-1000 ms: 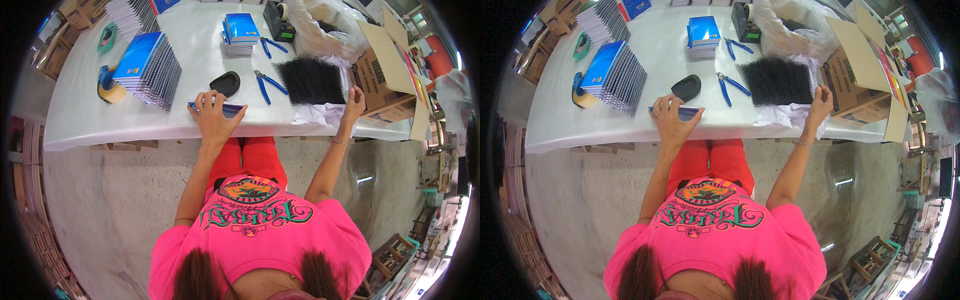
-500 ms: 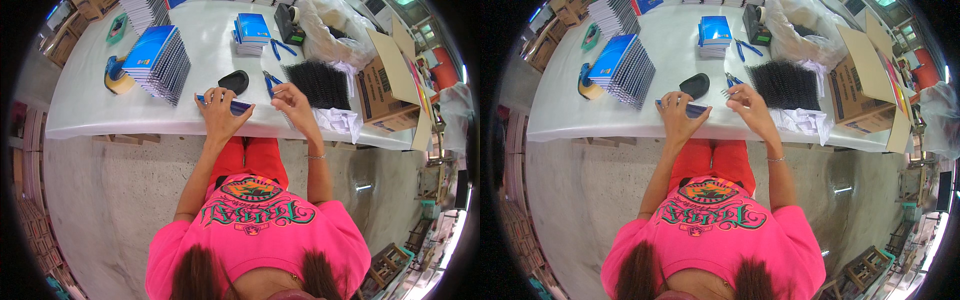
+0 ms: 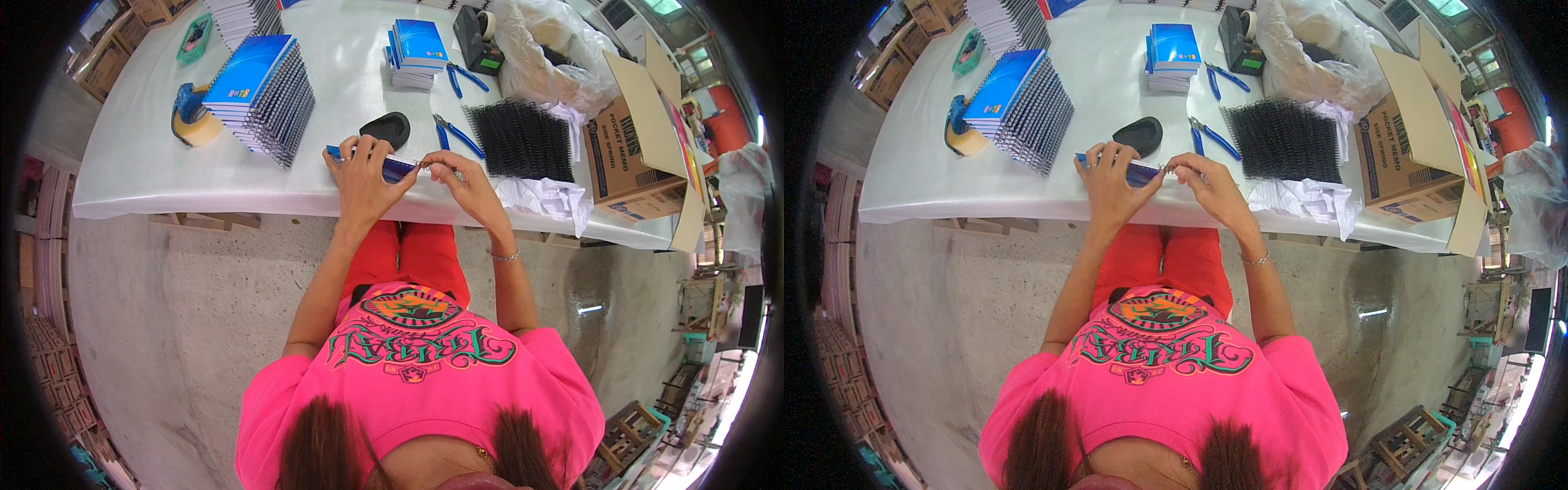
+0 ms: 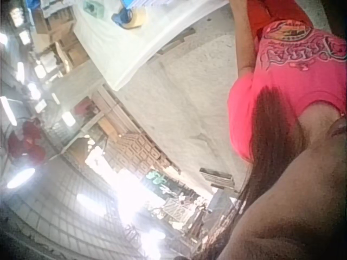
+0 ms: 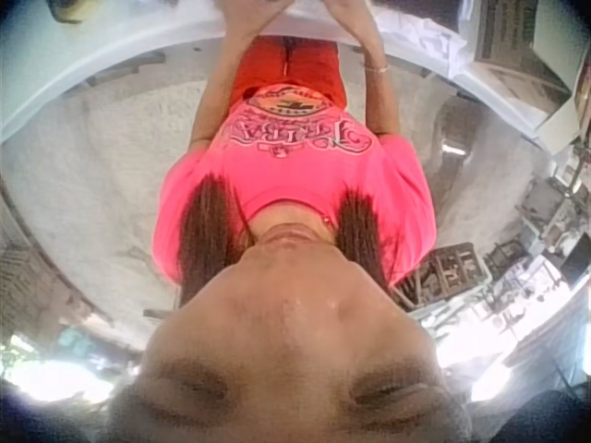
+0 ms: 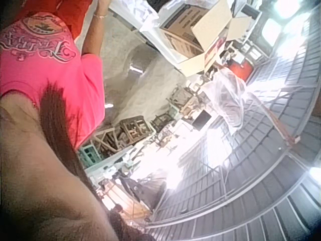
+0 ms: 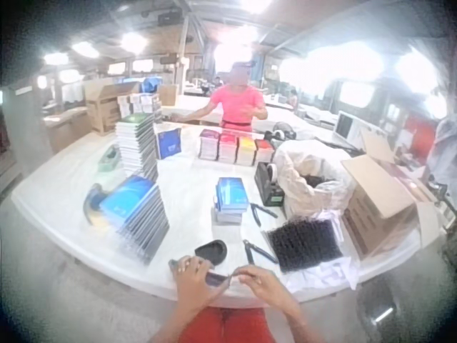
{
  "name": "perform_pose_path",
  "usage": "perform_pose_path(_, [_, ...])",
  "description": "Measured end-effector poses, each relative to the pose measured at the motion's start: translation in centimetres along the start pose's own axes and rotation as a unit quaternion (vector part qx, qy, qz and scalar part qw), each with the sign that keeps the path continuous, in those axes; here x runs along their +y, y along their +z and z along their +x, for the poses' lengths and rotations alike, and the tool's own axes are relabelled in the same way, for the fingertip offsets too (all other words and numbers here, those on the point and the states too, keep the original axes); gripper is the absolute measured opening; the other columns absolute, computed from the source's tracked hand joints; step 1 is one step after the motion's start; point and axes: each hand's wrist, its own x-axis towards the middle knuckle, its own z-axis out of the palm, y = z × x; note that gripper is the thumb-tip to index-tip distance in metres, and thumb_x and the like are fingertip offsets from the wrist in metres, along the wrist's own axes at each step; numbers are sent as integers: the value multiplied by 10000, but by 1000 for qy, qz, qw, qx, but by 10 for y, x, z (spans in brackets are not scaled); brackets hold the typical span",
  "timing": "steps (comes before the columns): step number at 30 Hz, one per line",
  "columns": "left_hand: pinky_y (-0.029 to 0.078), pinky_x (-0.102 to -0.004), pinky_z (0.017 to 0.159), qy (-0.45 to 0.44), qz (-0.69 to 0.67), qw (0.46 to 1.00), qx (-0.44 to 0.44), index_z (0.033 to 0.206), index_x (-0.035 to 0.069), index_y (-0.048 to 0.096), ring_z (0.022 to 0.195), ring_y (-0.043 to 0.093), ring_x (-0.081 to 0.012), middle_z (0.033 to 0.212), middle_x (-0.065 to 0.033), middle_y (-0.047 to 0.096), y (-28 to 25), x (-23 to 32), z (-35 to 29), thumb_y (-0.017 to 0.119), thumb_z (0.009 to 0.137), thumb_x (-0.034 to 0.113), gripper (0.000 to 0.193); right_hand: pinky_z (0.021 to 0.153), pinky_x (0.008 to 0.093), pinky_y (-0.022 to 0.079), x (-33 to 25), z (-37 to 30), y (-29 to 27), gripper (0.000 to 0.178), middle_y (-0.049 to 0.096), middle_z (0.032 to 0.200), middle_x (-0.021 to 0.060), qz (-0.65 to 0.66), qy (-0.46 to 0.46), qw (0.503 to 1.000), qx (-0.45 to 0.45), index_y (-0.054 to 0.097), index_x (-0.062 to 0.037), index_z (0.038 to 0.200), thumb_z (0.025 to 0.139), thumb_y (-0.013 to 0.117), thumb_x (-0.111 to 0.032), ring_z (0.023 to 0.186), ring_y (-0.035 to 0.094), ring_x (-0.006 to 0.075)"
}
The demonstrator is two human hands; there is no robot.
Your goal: The person attaches spiral wire bindings to blue notebooks using pliers. They repeatedly pick up a notebook, insert a wire, and crimp it shut before stacking the finished unit.
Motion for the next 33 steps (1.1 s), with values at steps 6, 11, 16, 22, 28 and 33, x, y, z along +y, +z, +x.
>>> perform_pose_path(6, [281, -731, 947, 2, -6, 999, -45, 943, 131, 612, 1117, 472, -298, 1034, -39, 535, -8, 0, 5, 784, 697, 520, 492, 614, 288, 377, -5, 0, 2, 169, 545, 692, 57, -24, 10, 1000, 15, 608, 0, 1034, 951, 598, -147, 660, 446, 122])
perform_pose_path(11, [277, -727, 948, -8, -9, 998, -59, 945, 114, 624, 1123, 472, -294, 1049, -33, 555, -9, 1, 8, 777, 699, 562, 533, 679, 272, 413, -4, 5, 0, 139, 606, 847, 69, -96, -16, 995, -4, 606, -2, 1019, 939, 609, -117, 724, 510, 138])
perform_pose_path(16, [275, -727, 953, -15, -3, 998, -58, 946, 115, 626, 1118, 477, -292, 1046, -35, 557, -8, 1, 7, 770, 708, 564, 529, 743, 333, 392, -4, 7, 4, 136, 607, 867, 73, -190, -85, 977, 40, 629, -51, 1025, 907, 617, -118, 762, 557, 202])
perform_pose_path(22, [273, -725, 964, -23, 7, 999, -49, 991, 121, 619, 1129, 473, -290, 1056, -33, 549, -10, 5, 6, 757, 710, 574, 551, 832, 390, 329, -1, 4, 3, 133, 575, 863, 60, -260, -105, 959, 30, 634, -117, 1044, 922, 586, -133, 854, 570, 240])
perform_pose_path(28, [276, -725, 968, -24, 24, 997, -76, 1057, 141, 608, 1143, 466, -284, 1073, -36, 537, -13, 3, 5, 675, 806, 545, 480, 778, 338, 368, -2, 4, 13, 142, 607, 901, 83, -223, -100, 968, 57, 623, -46, 1019, 968, 560, -163, 799, 576, 239])
perform_pose_path(33, [289, -713, 957, -23, 20, 996, -79, 1075, 150, 608, 1131, 469, -278, 1068, -30, 535, -16, 2, 4, 630, 869, 487, 395, 813, 393, 338, -12, 10, 15, 125, 593, 904, 91, -256, -86, 961, 56, 593, -83, 987, 990, 511, -177, 848, 574, 283])
